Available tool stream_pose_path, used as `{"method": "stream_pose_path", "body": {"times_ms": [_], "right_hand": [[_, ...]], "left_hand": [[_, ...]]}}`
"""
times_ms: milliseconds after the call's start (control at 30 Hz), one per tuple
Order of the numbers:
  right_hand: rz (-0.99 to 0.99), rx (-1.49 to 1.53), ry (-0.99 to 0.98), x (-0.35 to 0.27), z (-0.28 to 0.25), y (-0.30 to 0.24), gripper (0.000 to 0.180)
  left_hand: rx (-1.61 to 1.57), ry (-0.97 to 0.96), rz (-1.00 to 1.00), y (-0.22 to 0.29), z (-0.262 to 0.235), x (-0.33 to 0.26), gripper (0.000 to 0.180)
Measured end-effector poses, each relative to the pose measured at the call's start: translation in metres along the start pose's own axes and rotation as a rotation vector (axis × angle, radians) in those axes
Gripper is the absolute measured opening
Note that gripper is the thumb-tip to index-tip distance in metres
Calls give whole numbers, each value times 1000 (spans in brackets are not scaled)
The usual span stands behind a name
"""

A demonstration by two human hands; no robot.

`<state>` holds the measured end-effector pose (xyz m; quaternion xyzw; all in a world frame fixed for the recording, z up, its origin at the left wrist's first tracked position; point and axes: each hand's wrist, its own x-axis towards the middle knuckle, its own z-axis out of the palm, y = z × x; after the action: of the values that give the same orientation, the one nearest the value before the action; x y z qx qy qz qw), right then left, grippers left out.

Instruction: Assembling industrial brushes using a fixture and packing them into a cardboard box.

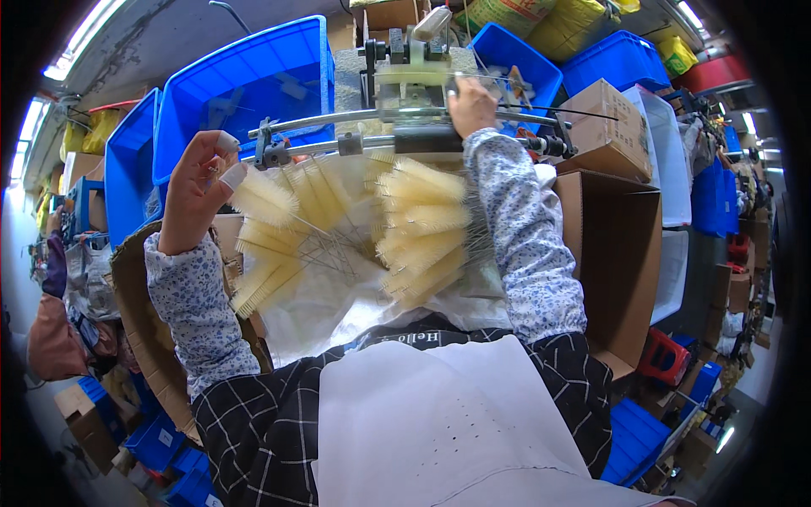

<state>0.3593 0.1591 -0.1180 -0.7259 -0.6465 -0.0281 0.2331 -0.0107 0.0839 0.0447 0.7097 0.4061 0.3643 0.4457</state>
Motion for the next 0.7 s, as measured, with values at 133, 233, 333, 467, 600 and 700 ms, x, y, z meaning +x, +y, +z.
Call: {"method": "stream_pose_path", "body": {"times_ms": [133,233,333,467,600,700], "right_hand": [[-4,-44,-86,-1,3,-43,35],[-38,-63,-68,-3,3,-50,24],[-47,-41,-84,-6,-2,-42,25],[-46,-14,-54,0,-13,17,27],[-40,-25,-46,4,-26,61,31],[-68,16,-68,8,-32,97,33]], "left_hand": [[2,3,-13,4,3,4,28],[-28,-16,-54,6,6,8,29],[-5,3,-17,5,3,7,27],[14,118,33,11,-17,1,26],[-3,450,12,10,-60,-28,29],[-156,535,196,16,-58,-29,30]]}}
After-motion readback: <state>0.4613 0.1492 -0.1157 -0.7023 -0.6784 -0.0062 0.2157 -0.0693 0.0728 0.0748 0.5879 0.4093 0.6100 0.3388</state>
